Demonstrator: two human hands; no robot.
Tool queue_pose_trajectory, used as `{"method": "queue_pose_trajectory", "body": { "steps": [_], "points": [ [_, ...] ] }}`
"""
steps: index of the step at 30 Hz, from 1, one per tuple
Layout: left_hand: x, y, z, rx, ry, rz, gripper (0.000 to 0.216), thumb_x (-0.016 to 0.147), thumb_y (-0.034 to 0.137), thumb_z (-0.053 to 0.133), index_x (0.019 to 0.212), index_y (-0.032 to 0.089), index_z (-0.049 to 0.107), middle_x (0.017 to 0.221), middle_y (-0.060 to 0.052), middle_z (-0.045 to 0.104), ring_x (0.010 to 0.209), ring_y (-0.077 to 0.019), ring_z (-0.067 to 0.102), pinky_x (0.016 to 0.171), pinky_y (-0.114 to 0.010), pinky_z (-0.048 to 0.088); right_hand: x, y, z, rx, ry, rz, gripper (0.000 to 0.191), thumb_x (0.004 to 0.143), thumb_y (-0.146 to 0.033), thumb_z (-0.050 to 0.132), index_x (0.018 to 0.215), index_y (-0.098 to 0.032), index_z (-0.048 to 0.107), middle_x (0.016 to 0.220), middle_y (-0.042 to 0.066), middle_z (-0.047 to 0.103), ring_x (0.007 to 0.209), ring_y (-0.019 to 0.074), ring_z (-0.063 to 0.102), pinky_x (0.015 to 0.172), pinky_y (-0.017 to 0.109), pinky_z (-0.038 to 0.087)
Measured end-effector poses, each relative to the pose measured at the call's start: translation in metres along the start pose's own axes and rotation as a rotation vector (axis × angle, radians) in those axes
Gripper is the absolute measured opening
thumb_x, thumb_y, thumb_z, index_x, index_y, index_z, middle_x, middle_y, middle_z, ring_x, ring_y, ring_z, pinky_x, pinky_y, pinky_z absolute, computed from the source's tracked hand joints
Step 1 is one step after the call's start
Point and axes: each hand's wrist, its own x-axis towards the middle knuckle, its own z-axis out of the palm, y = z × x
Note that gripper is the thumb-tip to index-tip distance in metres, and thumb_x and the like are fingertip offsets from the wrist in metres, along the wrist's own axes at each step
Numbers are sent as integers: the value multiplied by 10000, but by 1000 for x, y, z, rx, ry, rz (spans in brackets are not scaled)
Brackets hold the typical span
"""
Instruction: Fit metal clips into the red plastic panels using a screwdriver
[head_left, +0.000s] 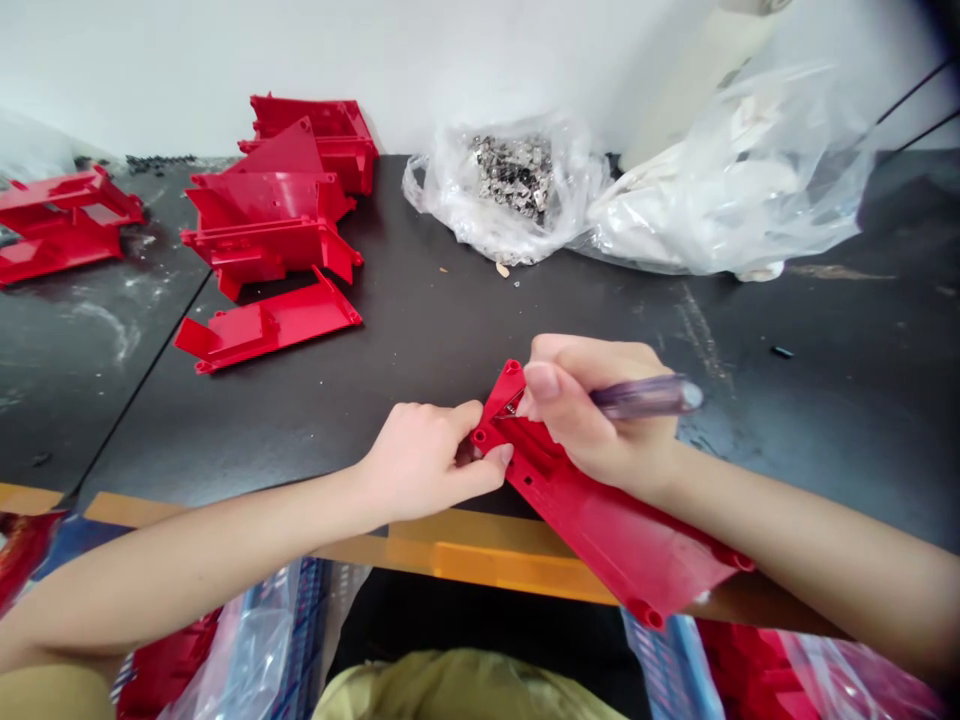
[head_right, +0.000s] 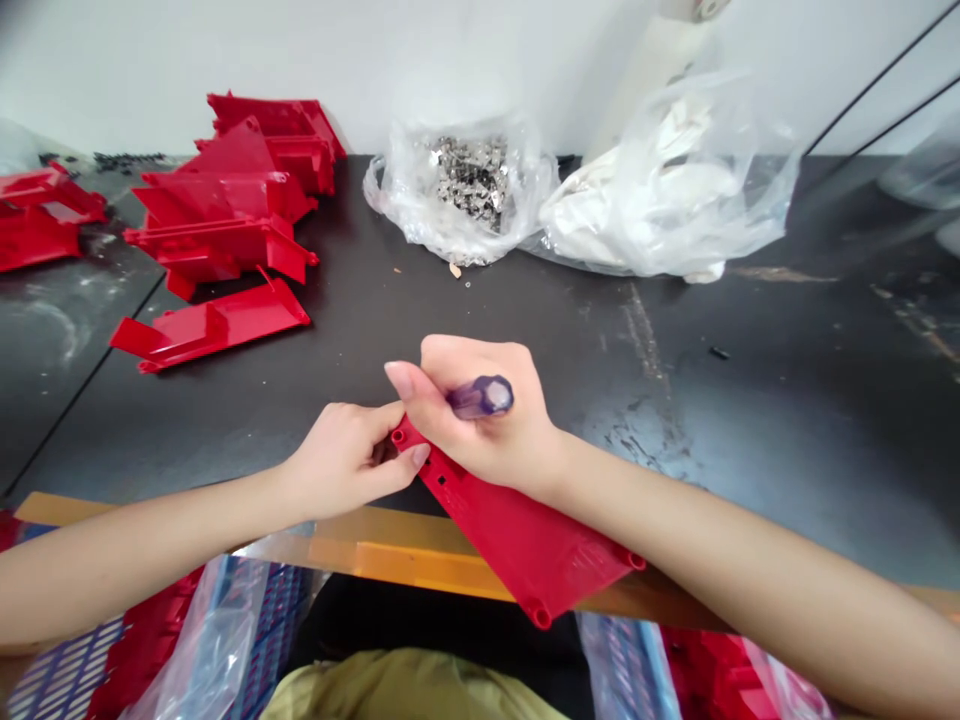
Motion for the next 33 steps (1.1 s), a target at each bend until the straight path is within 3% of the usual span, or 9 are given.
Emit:
{"method": "queue_pose_trajectory", "body": {
  "steps": [9,18,22,29,33],
  "points": [
    [-1,-1,0,24,5,9,291,867,443,474,721,198,533,477,62,519,414,-108,482,497,-229,295,-2,2,1,42,-1,49,501,960,-417,500,526,-212,356,476,-20,432,412,80,364,392,270,289],
    [-1,2,-3,48,-39,-26,291,872,441,466,777,189,575,513,59,544,438,-113,490,505,-234,297,2,1,1,10,4,-50,445,934,-204,521,520,-191,358,490,-50,349,423,54,312,414,240,265],
    [-1,2,-3,38,-41,-19,310,896,456,455,792,188,569,525,61,559,442,-110,501,513,-231,321,0,5,2,43,74,-51,447,924,-205,525,512,-186,355,481,-52,366,432,50,326,418,232,263],
    [-1,-1,-2,-12,-28,13,318,885,459,468,748,187,560,493,64,517,421,-97,469,501,-222,287,-3,4,-1,-11,-14,-86,451,919,-200,543,512,-189,348,489,-47,377,427,43,329,404,218,269],
    [-1,0,-3,-25,-52,3,302,874,453,472,735,191,525,521,61,517,434,-92,444,511,-218,274,-4,1,-4,-37,33,-32,428,942,-204,523,528,-192,415,471,-34,414,403,49,361,390,236,270]
  ]
}}
